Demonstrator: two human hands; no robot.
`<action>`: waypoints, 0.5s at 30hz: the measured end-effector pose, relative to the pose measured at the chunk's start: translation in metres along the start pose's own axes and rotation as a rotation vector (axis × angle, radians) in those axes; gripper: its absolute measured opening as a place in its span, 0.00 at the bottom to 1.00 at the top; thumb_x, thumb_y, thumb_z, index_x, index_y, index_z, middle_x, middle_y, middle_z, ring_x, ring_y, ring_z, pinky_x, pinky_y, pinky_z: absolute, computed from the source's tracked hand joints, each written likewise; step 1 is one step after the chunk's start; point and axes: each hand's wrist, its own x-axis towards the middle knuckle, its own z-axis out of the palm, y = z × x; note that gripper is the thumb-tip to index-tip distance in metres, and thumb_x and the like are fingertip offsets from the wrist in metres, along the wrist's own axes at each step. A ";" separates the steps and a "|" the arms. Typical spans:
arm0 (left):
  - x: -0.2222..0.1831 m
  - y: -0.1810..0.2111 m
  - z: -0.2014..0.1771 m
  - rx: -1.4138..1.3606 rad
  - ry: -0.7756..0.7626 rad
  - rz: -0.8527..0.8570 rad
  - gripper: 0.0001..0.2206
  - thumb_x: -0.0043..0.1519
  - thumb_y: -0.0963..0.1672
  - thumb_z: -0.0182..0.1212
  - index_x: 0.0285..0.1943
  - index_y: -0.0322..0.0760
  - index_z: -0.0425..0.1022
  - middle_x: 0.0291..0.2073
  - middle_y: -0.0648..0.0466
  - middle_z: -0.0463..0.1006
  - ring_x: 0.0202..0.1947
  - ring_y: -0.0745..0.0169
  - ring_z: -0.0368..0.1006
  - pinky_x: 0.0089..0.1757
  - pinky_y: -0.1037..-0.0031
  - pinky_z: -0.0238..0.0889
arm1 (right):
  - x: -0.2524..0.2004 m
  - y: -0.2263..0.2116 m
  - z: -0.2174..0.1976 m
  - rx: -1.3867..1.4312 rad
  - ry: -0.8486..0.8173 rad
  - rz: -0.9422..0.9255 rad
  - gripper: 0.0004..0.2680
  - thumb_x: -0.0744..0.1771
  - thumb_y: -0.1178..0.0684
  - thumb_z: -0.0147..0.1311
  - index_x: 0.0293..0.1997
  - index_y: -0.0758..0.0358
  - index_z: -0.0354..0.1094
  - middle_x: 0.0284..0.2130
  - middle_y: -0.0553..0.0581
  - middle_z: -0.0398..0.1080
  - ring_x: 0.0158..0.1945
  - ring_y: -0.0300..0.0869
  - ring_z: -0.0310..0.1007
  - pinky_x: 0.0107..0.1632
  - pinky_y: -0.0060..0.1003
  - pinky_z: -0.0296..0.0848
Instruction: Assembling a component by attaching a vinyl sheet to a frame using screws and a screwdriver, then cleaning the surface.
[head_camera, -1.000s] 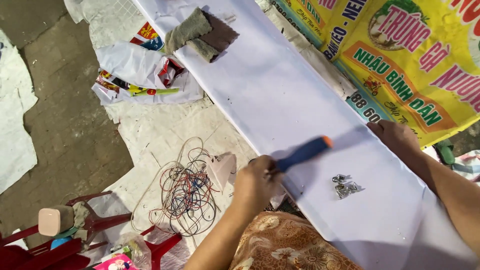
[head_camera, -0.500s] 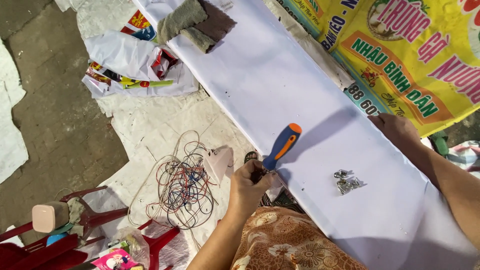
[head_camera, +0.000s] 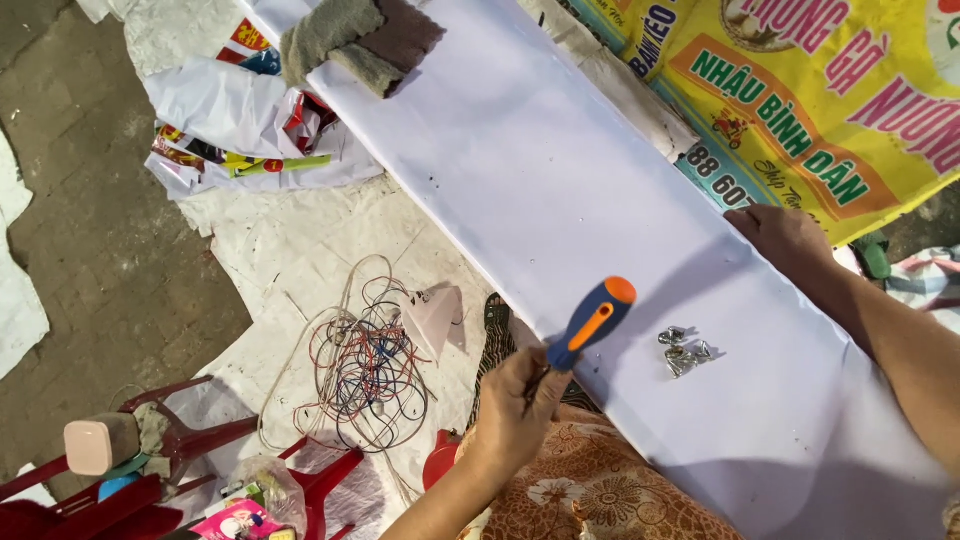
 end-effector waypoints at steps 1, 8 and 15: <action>-0.002 0.005 0.001 0.011 -0.039 -0.044 0.06 0.67 0.42 0.59 0.45 0.31 0.75 0.18 0.60 0.70 0.13 0.71 0.63 0.15 0.78 0.58 | -0.006 -0.006 -0.006 0.021 0.000 -0.002 0.17 0.74 0.38 0.46 0.48 0.63 0.75 0.34 0.60 0.79 0.31 0.50 0.79 0.37 0.46 0.77; -0.009 -0.003 0.004 0.128 -0.141 0.160 0.02 0.64 0.38 0.60 0.42 0.30 0.73 0.19 0.60 0.70 0.13 0.72 0.61 0.16 0.80 0.54 | -0.002 0.001 0.002 0.036 0.056 -0.068 0.17 0.74 0.40 0.48 0.45 0.66 0.75 0.29 0.60 0.77 0.26 0.48 0.76 0.31 0.44 0.75; -0.014 -0.009 0.004 0.179 -0.186 0.220 0.09 0.62 0.40 0.63 0.49 0.28 0.77 0.17 0.59 0.70 0.13 0.72 0.60 0.16 0.79 0.52 | -0.005 -0.002 -0.003 0.038 0.034 -0.052 0.16 0.74 0.40 0.47 0.49 0.64 0.75 0.32 0.62 0.79 0.29 0.52 0.79 0.34 0.46 0.77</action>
